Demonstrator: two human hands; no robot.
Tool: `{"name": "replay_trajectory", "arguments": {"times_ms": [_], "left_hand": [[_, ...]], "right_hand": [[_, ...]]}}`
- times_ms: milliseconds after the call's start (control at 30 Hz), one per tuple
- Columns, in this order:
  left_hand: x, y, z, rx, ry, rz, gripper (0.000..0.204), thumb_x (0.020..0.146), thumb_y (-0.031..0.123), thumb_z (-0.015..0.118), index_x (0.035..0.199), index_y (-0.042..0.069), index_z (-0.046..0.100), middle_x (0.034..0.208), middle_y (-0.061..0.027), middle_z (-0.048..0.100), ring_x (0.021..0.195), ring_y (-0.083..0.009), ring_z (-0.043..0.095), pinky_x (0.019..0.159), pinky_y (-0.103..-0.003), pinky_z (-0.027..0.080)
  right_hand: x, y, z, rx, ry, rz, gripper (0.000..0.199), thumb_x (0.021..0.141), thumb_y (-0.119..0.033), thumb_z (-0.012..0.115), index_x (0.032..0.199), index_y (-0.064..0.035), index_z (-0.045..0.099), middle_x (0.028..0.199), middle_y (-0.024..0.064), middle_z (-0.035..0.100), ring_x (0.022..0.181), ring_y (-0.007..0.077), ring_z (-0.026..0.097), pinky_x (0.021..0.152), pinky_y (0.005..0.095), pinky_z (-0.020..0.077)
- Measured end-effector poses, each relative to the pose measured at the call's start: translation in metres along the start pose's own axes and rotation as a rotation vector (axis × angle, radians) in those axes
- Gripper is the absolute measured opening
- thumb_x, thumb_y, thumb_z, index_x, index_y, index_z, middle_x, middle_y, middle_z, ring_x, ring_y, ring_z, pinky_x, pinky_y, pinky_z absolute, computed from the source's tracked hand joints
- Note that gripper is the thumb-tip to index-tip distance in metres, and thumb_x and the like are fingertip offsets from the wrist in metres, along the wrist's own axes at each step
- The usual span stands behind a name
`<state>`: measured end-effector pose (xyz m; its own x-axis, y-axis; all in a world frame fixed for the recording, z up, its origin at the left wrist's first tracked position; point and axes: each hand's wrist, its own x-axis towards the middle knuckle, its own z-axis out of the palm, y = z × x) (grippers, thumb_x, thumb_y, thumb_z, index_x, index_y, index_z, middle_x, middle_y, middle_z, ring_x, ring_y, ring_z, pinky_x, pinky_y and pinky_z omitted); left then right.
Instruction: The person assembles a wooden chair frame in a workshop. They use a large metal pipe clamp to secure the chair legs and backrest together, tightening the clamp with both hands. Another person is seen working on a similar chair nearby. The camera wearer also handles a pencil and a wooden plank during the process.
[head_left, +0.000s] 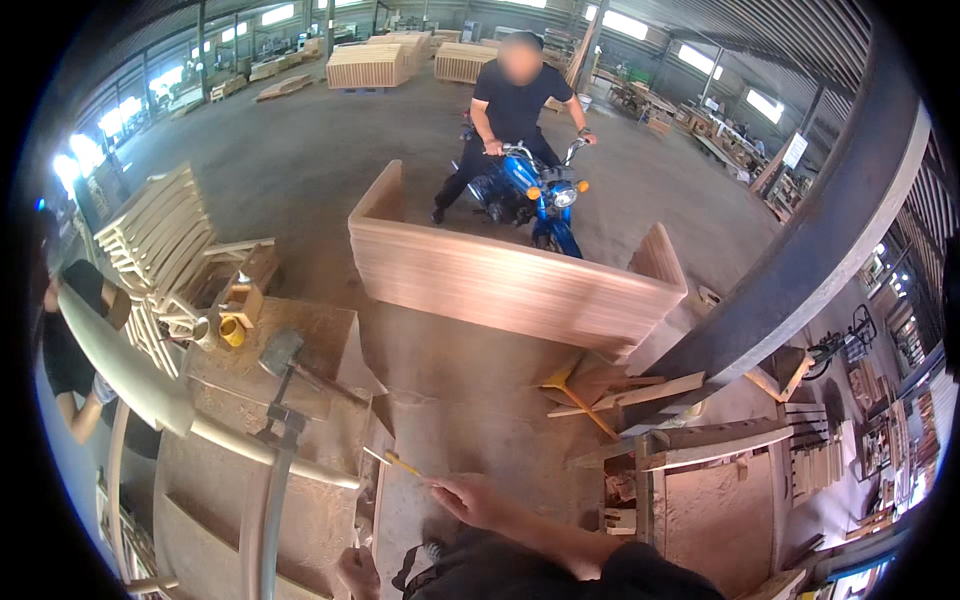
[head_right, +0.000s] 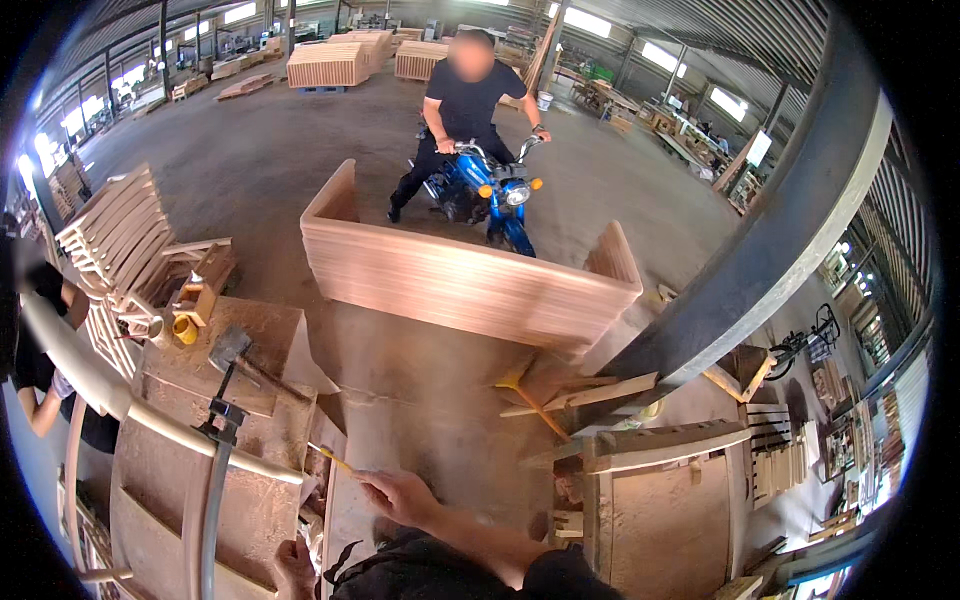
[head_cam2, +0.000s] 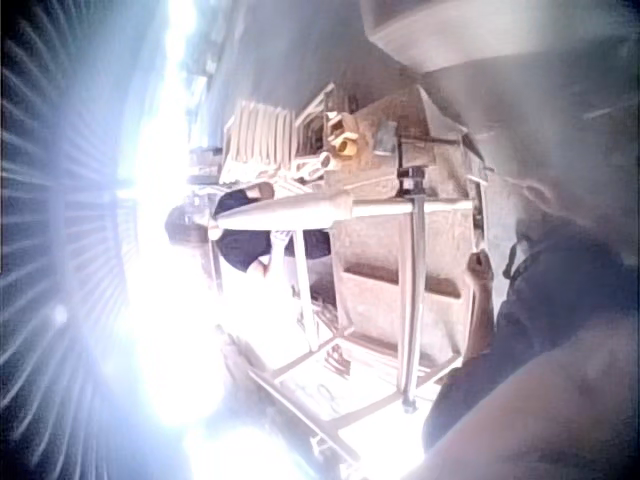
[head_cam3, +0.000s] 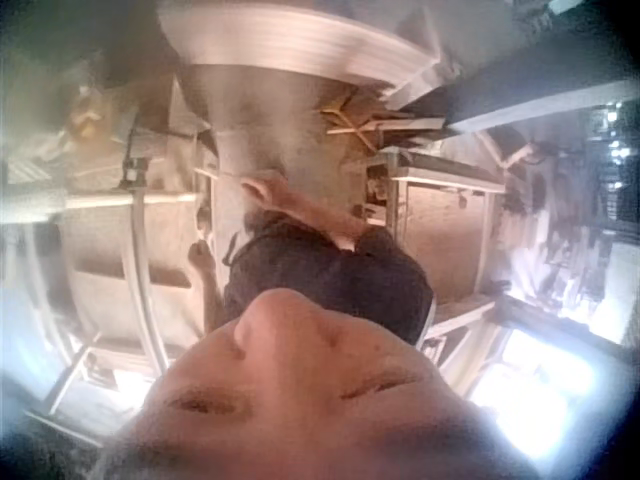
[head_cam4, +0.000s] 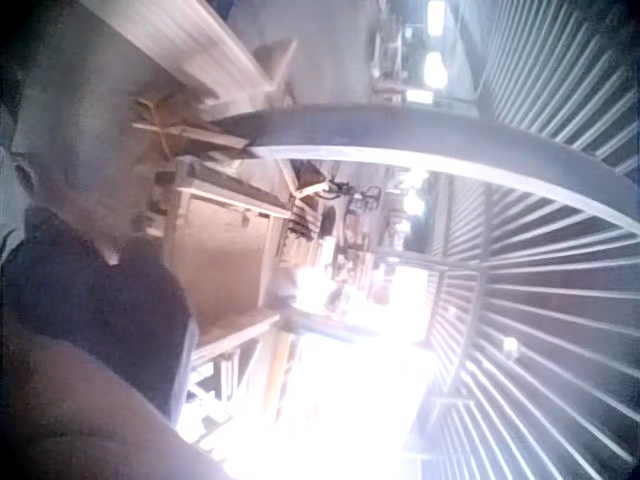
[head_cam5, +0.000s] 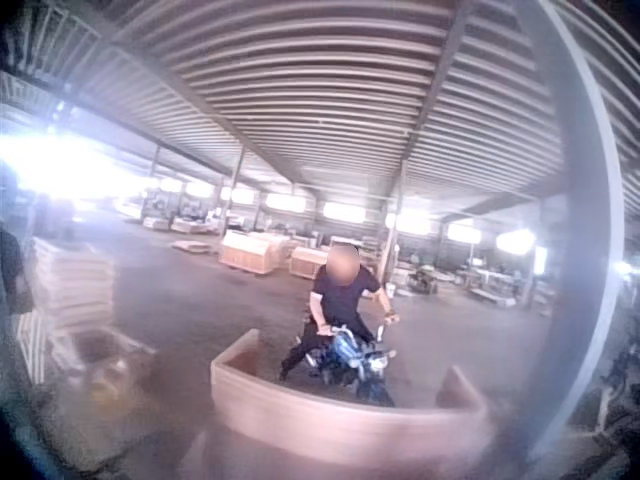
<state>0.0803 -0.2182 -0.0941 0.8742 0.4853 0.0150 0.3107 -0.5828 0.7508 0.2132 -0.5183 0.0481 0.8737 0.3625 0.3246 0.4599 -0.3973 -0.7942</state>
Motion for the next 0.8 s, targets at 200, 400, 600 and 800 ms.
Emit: {"name": "replay_trajectory", "arguments": {"times_ms": [200,400,600,800], "left_hand": [[0.041,-0.009,0.056,-0.138,-0.027,0.022,0.036,0.086,0.016,0.064,0.059,-0.001,0.049,0.051,-0.0073,0.046,0.049,-0.0145,0.044,0.046,-0.037,0.035],[0.066,-0.008,0.117,0.030,-0.035,-0.069,0.031,0.081,0.013,0.064,0.058,-0.001,0.049,0.050,-0.0100,0.043,0.048,-0.0172,0.041,0.047,-0.042,0.033],[0.022,0.001,0.153,0.903,-0.200,0.332,0.028,0.101,0.025,0.050,0.095,0.006,0.070,0.095,-0.0107,0.070,0.070,-0.0213,0.067,0.059,-0.037,0.056],[-0.015,-0.007,0.156,0.494,-0.016,-0.145,0.033,0.080,0.025,0.060,0.065,-0.005,0.060,0.062,-0.0236,0.059,0.061,-0.0369,0.062,0.063,-0.052,0.048]], "right_hand": [[0.018,0.044,-0.024,0.011,0.053,-0.012,0.026,0.096,-0.015,0.064,0.120,-0.0055,0.065,0.092,0.0172,0.071,0.078,0.0363,0.069,0.066,0.0440,0.0538],[0.042,0.119,-0.090,0.063,-0.060,0.039,0.026,0.097,-0.015,0.063,0.121,-0.0038,0.066,0.092,0.0185,0.071,0.077,0.0356,0.070,0.065,0.0433,0.0539],[0.028,0.218,-0.149,0.030,-0.191,0.250,0.036,0.100,-0.020,0.056,0.132,-0.0034,0.062,0.101,0.0205,0.072,0.094,0.0363,0.069,0.083,0.0451,0.0534],[0.036,0.247,-0.188,0.053,-0.293,0.429,0.043,0.101,-0.026,0.051,0.137,-0.0040,0.058,0.109,0.0205,0.072,0.105,0.0376,0.067,0.094,0.0457,0.0501]]}}
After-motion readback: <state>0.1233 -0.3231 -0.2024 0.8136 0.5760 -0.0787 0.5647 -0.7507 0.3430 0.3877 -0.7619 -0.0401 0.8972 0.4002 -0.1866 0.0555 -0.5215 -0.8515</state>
